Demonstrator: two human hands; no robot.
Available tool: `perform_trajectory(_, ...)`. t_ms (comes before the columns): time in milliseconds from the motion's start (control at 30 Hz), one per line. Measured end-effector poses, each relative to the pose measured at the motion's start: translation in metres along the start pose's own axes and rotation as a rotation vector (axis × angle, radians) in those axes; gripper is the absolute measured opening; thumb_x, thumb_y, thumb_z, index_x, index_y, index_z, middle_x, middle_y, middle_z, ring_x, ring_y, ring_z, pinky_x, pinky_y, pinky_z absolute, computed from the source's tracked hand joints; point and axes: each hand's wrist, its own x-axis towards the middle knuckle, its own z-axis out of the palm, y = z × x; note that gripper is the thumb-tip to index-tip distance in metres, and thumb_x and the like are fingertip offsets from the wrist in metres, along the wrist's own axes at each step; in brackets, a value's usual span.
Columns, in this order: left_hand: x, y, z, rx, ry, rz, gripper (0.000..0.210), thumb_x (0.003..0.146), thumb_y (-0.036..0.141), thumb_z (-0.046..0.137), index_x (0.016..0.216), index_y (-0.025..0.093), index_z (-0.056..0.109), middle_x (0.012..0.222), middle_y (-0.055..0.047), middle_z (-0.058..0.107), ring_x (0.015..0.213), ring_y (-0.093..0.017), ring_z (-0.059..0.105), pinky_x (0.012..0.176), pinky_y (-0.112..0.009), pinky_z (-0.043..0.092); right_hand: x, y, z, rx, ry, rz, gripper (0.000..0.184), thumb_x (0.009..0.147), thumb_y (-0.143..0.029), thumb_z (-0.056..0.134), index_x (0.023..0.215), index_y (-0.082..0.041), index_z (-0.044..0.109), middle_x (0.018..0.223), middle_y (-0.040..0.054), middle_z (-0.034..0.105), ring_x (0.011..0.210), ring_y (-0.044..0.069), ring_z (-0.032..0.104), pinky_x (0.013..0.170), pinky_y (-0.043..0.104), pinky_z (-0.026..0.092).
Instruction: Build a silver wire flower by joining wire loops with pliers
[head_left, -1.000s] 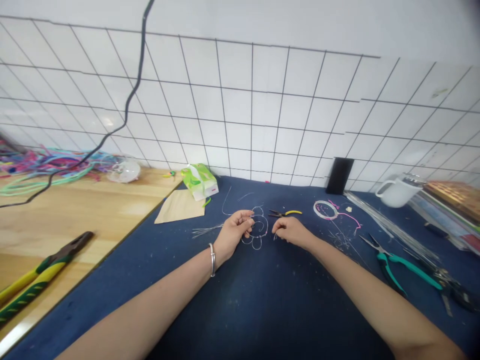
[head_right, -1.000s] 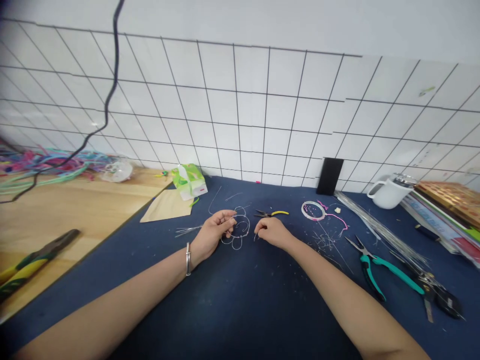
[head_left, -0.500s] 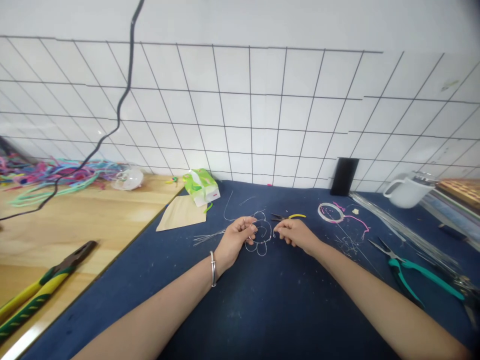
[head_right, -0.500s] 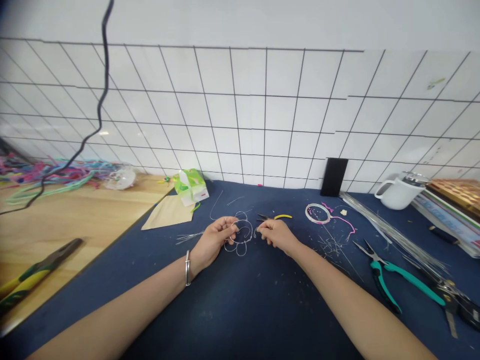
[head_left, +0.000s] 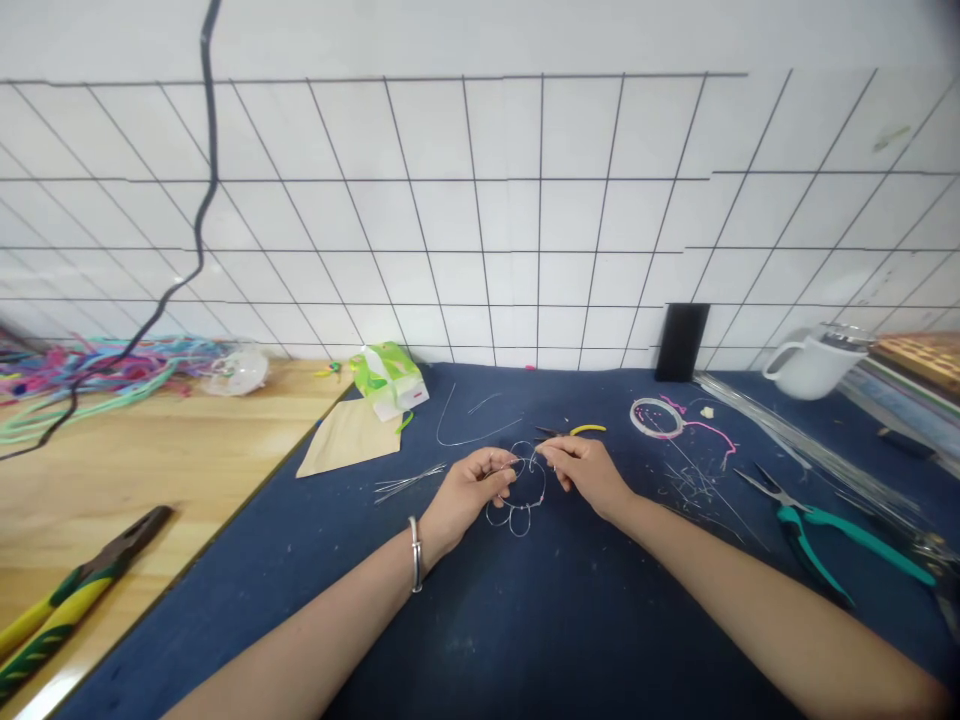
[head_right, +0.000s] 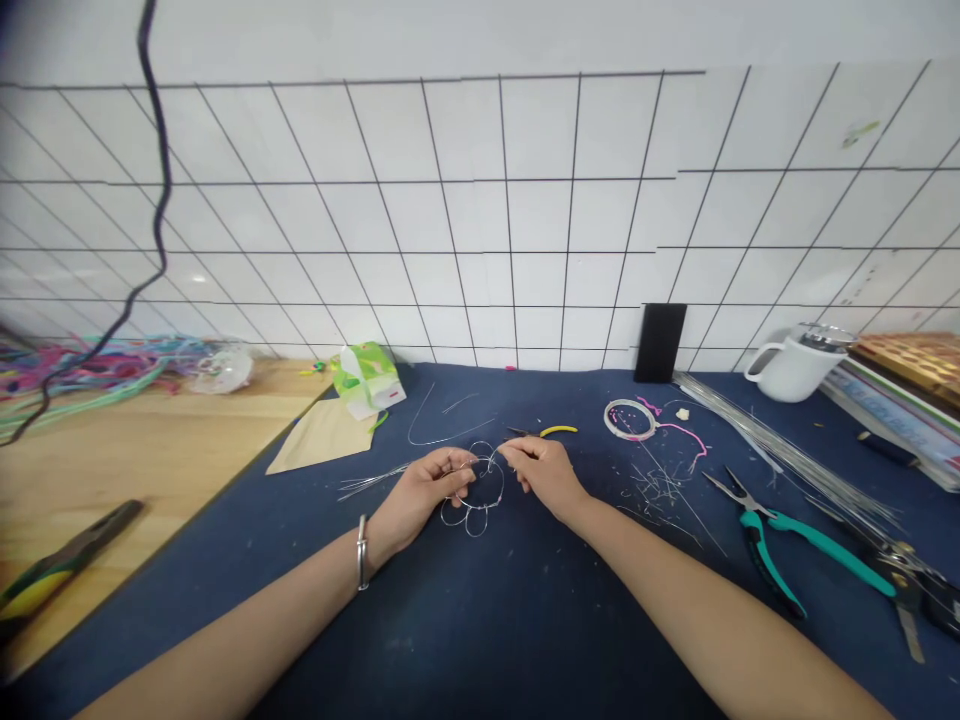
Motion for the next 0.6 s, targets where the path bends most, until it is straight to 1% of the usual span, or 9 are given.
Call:
perform_trajectory(267, 0.002, 0.002, 0.002, 0.051, -0.018, -0.034, 0.022, 0.075, 0.028, 0.060, 0.093, 0.016, 0.058, 0.076, 0.000, 0.057, 0.059, -0.009, 0.052, 0.054, -0.022, 0.045, 0.002, 0.000, -0.001, 0.022, -0.014, -0.008, 0.031, 0.078, -0.039, 0.054, 0.093, -0.015, 0.066, 0.053, -0.0037, 0.050, 0.044, 0.007, 0.043, 0.044, 0.020, 0.037)
perform_trajectory(367, 0.002, 0.003, 0.004, 0.050, -0.002, -0.043, 0.022, 0.075, 0.028, 0.061, 0.093, 0.016, 0.058, 0.075, -0.001, 0.057, 0.058, -0.009, 0.053, 0.052, -0.021, 0.045, 0.003, 0.003, -0.001, 0.033, 0.002, 0.001, 0.030, 0.077, -0.040, 0.054, 0.092, -0.015, 0.065, 0.056, -0.0032, 0.049, 0.046, 0.008, 0.043, 0.044, 0.020, 0.037)
perform_trajectory(433, 0.002, 0.003, 0.004, 0.067, 0.020, -0.055, 0.021, 0.073, 0.028, 0.062, 0.090, 0.016, 0.058, 0.071, 0.000, 0.058, 0.056, -0.009, 0.053, 0.050, -0.021, 0.044, 0.004, 0.006, -0.001, 0.042, 0.033, 0.015, 0.030, 0.077, -0.041, 0.053, 0.089, -0.016, 0.064, 0.059, -0.0023, 0.050, 0.047, 0.008, 0.043, 0.043, 0.020, 0.037)
perform_trajectory(500, 0.002, 0.003, 0.005, 0.102, 0.032, -0.067, 0.020, 0.073, 0.029, 0.062, 0.087, 0.016, 0.060, 0.064, 0.001, 0.057, 0.052, -0.009, 0.052, 0.048, -0.021, 0.043, 0.006, 0.009, -0.002, 0.028, 0.099, 0.031, 0.030, 0.078, -0.042, 0.051, 0.086, -0.016, 0.062, 0.062, -0.0012, 0.051, 0.047, 0.008, 0.043, 0.042, 0.019, 0.037)
perform_trajectory(567, 0.001, 0.003, 0.005, 0.140, 0.033, -0.069, 0.019, 0.073, 0.030, 0.061, 0.085, 0.016, 0.061, 0.058, 0.002, 0.055, 0.049, -0.010, 0.052, 0.046, -0.020, 0.042, 0.008, 0.013, -0.004, -0.038, 0.161, 0.037, 0.028, 0.078, -0.041, 0.049, 0.083, -0.016, 0.062, 0.062, -0.0007, 0.051, 0.048, 0.008, 0.044, 0.043, 0.020, 0.036)
perform_trajectory(600, 0.000, 0.003, 0.005, 0.158, 0.033, -0.066, 0.019, 0.074, 0.031, 0.061, 0.085, 0.017, 0.062, 0.057, 0.002, 0.055, 0.049, -0.010, 0.052, 0.046, -0.020, 0.042, 0.010, 0.013, -0.005, -0.092, 0.167, 0.033, 0.027, 0.078, -0.039, 0.049, 0.082, -0.016, 0.062, 0.060, -0.0007, 0.052, 0.048, 0.009, 0.044, 0.044, 0.020, 0.037)
